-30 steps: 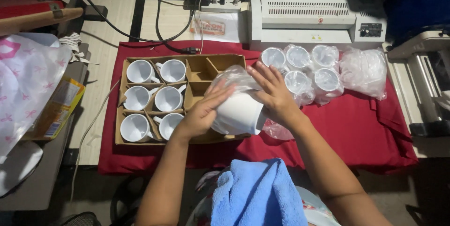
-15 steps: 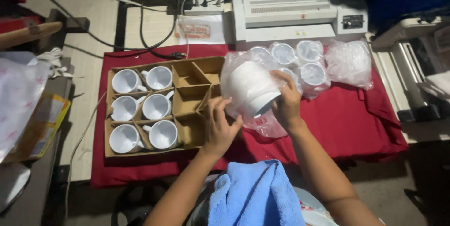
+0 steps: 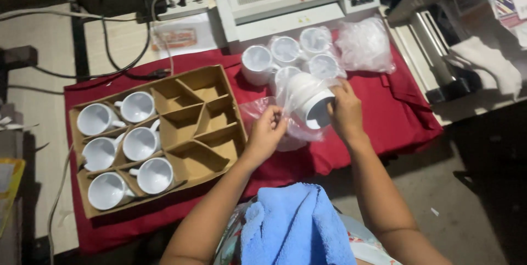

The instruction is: Unpacking white ceramic mugs from plastic bags and organizing them into a cardboard divider box.

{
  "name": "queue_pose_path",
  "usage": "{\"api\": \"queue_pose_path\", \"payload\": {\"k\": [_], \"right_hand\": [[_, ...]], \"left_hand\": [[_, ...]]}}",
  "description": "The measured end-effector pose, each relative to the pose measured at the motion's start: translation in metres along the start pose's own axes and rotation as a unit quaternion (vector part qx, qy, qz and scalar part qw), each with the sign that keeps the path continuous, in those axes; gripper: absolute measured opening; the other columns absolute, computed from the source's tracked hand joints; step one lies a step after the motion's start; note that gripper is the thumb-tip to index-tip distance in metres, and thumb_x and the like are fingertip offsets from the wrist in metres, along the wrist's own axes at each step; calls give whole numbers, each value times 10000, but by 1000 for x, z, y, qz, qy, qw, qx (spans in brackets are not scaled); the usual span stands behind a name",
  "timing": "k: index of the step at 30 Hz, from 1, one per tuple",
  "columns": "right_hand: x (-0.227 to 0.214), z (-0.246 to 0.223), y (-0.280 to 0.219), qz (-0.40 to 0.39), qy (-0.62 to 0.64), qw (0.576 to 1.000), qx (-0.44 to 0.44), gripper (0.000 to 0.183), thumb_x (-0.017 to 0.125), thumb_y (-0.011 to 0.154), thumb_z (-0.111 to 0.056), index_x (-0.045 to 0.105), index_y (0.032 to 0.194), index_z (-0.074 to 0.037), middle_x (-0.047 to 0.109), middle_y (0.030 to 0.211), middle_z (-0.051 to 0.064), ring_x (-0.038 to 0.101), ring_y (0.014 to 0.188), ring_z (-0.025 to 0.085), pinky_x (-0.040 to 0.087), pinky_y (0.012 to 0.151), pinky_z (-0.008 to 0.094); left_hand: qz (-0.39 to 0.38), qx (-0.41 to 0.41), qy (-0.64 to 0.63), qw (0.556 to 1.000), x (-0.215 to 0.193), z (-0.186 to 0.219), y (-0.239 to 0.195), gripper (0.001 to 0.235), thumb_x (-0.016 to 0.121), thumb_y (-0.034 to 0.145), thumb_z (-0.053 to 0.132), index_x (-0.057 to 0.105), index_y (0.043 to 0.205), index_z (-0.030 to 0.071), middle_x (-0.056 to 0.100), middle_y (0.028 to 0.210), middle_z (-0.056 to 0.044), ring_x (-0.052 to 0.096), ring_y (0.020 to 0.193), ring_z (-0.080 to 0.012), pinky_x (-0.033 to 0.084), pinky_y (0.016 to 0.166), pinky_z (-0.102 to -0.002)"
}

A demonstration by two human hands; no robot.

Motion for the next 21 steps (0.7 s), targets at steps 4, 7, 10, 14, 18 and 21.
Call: {"api": "queue_pose_path", "payload": {"k": [4,7,10,14,18,21], "right_hand": [[-17,31,-4,-59,-69,993,77,271,753,765,-6,665,1021,3,646,1292,205,676,937,449,551,789,537],[-11,65,-15,-109,-114,982,108,177,732,826,-72,695,990,-16,661,1269,199,678,877,459,543,749,547],[11,109,-25,-163,-174,965,108,169,652,893,-93,722,1036,-37,680,1189,183,705,882,432,559,763,546],[42,147,-26,-266,-189,936,130,220,613,905,-178,722,1001,-13,697,1080,202,713,896,425,568,731,549],[84,186,-31,-316,-185,922,123,232,585,928,-185,726,991,-12,718,1039,223,719,916,428,570,769,547],[99,208,-28,-342,-202,912,100,223,564,973,-153,707,1063,-6,733,990,238,734,903,427,587,758,541]], "left_hand": [[1,-15,-93,996,23,-7,35,107,612,1021,70,571,1108,22,626,825,-6,651,685,-82,516,605,-219],[-4,-3,-66,998,42,-27,55,119,623,1009,103,595,1094,26,632,801,12,632,674,-65,533,606,-227],[44,46,117,991,63,-56,72,125,662,1001,141,646,1043,24,640,761,10,586,690,-50,495,616,-232],[25,10,97,995,91,-81,80,147,676,984,179,686,1016,36,643,746,9,576,678,-55,484,605,-251],[30,27,172,984,115,-90,82,175,696,973,183,712,1088,52,714,788,-70,662,715,-135,530,653,-289],[3,166,210,963,126,-118,87,153,694,981,185,716,1088,78,760,940,-133,748,837,-248,578,728,-344]]}}
Point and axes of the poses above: each hand's wrist, its own y-axis towards the middle knuckle, its own x-axis out of the palm, z = x × y, the point moved 1 cm from there along y, towards the middle knuckle
